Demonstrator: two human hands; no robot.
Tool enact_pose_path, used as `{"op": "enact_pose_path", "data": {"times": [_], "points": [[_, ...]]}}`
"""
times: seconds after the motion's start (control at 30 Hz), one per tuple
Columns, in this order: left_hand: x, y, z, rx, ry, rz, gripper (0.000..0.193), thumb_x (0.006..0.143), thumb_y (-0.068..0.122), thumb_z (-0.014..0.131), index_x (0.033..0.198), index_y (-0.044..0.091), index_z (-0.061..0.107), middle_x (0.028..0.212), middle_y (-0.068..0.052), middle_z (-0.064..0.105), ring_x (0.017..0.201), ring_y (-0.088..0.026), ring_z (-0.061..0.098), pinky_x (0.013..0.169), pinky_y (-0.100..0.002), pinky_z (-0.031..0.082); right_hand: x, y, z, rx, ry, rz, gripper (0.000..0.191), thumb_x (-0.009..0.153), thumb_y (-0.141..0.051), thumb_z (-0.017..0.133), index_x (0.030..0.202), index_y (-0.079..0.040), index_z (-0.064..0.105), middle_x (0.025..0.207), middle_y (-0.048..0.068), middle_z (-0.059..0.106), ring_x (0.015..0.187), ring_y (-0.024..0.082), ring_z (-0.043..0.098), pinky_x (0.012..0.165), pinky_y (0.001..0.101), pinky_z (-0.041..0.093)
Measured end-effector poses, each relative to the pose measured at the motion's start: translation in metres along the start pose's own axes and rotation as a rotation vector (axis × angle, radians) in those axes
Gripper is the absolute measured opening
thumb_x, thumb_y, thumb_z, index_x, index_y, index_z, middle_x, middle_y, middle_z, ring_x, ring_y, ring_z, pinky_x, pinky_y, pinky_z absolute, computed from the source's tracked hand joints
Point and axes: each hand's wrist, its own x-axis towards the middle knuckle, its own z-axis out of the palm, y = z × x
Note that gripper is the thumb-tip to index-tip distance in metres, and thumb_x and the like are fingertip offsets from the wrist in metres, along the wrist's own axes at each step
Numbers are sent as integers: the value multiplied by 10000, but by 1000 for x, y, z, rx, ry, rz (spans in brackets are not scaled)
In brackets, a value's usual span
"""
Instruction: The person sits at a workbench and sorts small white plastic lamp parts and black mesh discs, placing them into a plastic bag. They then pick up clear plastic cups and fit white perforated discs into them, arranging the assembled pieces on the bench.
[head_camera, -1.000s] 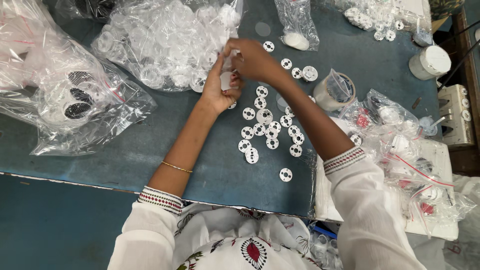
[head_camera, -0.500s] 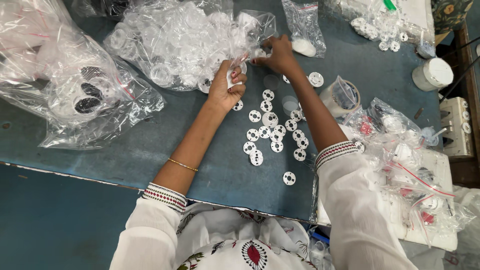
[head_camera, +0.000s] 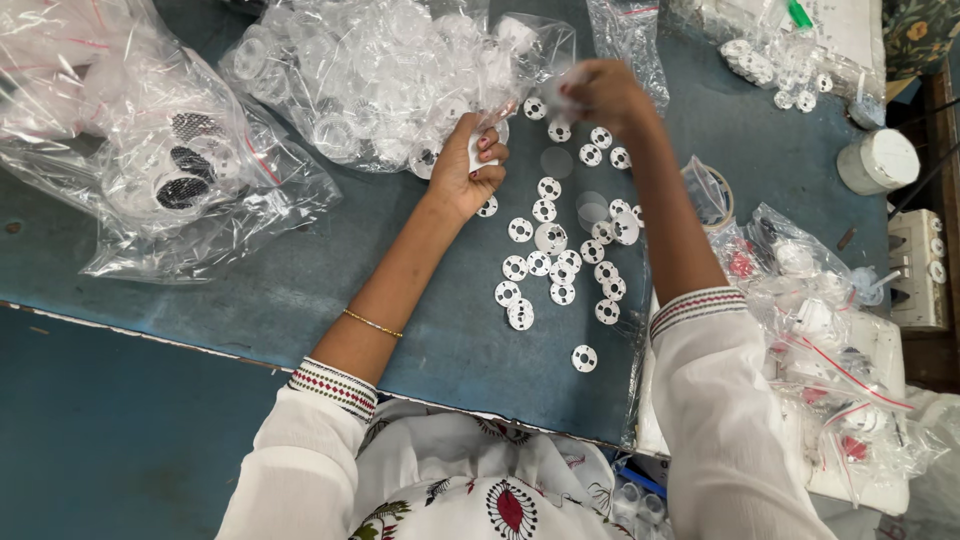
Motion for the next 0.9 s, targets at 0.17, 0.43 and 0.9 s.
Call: {"op": "enact_pose_path", "data": {"times": [0.17,0.43,0.9], "points": [[-1,0,3,-12,17,8,214,989,227,629,1084,66,524,728,12,438,622,-74,418,394,-195,251,24,-16,-24,180,13,-102,105,919,39,727,1012,10,689,981,84,744,877,164,764,768,330,691],[-5,0,8,0,21,27,194,987,220,635,1042,89,503,728,16,446,622,-68,417,398,-194,251,64,-15,3,-639,24,-393,239,744,-118,888,848,-2,707,771,79,699,726,190,663,645,385,546],[-7,-2,13,68,74,66,227,964,257,659,985,102,494,711,12,478,589,-61,428,386,-195,254,68,-29,9,-1029,56,-488,463,590,-220,1001,813,41,691,768,207,671,654,303,647,565,411,520]]}}
